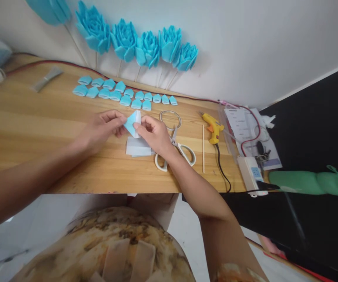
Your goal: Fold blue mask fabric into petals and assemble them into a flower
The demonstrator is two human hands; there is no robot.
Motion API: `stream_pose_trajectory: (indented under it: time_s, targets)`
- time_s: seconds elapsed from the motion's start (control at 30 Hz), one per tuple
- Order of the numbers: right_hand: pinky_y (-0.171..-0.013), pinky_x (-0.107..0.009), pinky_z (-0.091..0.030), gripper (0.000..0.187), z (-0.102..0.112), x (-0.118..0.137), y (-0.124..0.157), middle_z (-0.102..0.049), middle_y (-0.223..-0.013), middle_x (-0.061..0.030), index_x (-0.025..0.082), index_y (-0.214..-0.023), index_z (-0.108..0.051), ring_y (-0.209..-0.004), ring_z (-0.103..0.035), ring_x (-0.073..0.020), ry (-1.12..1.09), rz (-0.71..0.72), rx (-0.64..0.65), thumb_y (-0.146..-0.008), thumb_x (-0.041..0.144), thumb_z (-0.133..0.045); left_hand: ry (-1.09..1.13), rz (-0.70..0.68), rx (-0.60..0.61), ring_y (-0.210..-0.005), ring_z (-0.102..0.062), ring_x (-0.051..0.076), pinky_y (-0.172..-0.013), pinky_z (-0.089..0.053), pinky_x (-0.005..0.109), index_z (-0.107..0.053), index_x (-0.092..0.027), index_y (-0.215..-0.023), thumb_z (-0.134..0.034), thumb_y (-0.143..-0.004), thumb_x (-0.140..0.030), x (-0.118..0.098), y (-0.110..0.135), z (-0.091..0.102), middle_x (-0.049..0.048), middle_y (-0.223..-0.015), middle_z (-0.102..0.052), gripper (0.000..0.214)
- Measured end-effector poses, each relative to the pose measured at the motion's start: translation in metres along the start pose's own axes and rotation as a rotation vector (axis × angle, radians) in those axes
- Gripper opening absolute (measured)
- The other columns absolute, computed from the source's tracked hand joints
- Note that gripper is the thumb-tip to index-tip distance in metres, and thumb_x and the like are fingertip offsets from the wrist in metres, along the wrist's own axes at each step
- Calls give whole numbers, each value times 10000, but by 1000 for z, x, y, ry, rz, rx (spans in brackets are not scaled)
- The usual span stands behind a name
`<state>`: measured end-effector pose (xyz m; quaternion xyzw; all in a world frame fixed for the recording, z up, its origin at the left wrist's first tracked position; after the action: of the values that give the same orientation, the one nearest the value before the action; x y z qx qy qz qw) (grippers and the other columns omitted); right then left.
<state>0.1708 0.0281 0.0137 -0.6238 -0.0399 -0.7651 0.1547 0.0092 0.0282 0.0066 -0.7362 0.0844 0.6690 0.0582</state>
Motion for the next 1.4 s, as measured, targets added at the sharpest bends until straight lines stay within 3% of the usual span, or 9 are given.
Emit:
stream_pose_trajectory:
  time_s: [0.13,0.4,0.57,0.67,0.73,0.87,1.0,1.2,1.4]
  targets:
    - [-544,-242,-351,367,0,1,0,-546,-622,44,202,-736,-560,-566,-446,-83,18,-14,-29,-815,537,-687,-2,35,38,-533,-543,98,-524,-436,221,-628,-178,-727,-674,-867,-452,2,0,-3,-5,-616,-605,311]
    - [-525,-236,-335,425,-2,1,1,-514,-623,48,204,-727,-536,-565,-420,-78,26,-9,-29,-793,593,-693,-77,5,84,-547,-540,89,-553,-439,215,-657,-172,-731,-736,-822,-386,-4,4,-6,-7,-634,-652,246]
    - [-593,-253,-445,375,4,5,1,-560,-655,33,215,-766,-583,-615,-513,-102,72,4,-78,-841,576,-652,-20,19,54,-532,-536,90,-553,-430,227,-648,-174,-696,-750,-815,-354,-4,3,-4,-2,-626,-651,239]
    - [-717,-285,-521,281,13,10,1,-642,-805,4,240,-952,-635,-760,-612,-134,122,95,-154,-911,513,-583,102,63,39,-517,-525,84,-538,-426,224,-622,-175,-678,-774,-790,-364,-1,2,-3,-5,-617,-638,268]
    - [-803,-314,-541,266,16,16,1,-678,-1017,-27,274,-1127,-620,-948,-639,-169,215,208,-176,-919,438,-588,173,90,41,-519,-526,82,-542,-431,222,-606,-174,-669,-788,-776,-365,0,1,-3,-5,-617,-630,285]
    - [-1025,-444,-487,380,12,29,4,-584,-1362,-48,317,-1264,-586,-1294,-510,-246,443,473,-111,-890,252,-605,256,98,57,-541,-531,81,-554,-439,221,-585,-176,-640,-790,-774,-359,2,1,-4,-7,-612,-612,306]
    - [-1096,-521,-424,295,7,32,7,-554,-1390,-18,333,-1119,-671,-1330,-471,-261,534,555,-55,-890,167,-587,273,88,59,-537,-525,81,-552,-431,222,-601,-174,-651,-791,-766,-349,3,1,-4,-12,-601,-607,283]
    - [-1005,-495,-497,70,6,26,6,-580,-1344,-14,309,-900,-726,-1283,-505,-264,486,447,-49,-891,266,-670,144,35,32,-537,-515,85,-559,-427,229,-619,-176,-653,-769,-771,-371,-1,2,-3,-8,-607,-614,273]
    - [-1101,-495,-420,39,9,22,4,-618,-1271,-41,269,-865,-708,-1236,-569,-232,365,392,-101,-874,306,-698,61,-10,0,-543,-504,88,-560,-429,229,-614,-182,-652,-754,-780,-388,-8,5,-3,-12,-604,-598,280]
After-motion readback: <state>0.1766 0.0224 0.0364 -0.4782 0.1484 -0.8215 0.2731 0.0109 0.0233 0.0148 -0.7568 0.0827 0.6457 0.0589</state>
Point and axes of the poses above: each hand's wrist, its own y-axis away from the middle knuckle, its own z-axis out of the back of the hand, x = y × z, the point moved 5 cm from there along -y, towards the middle knuckle
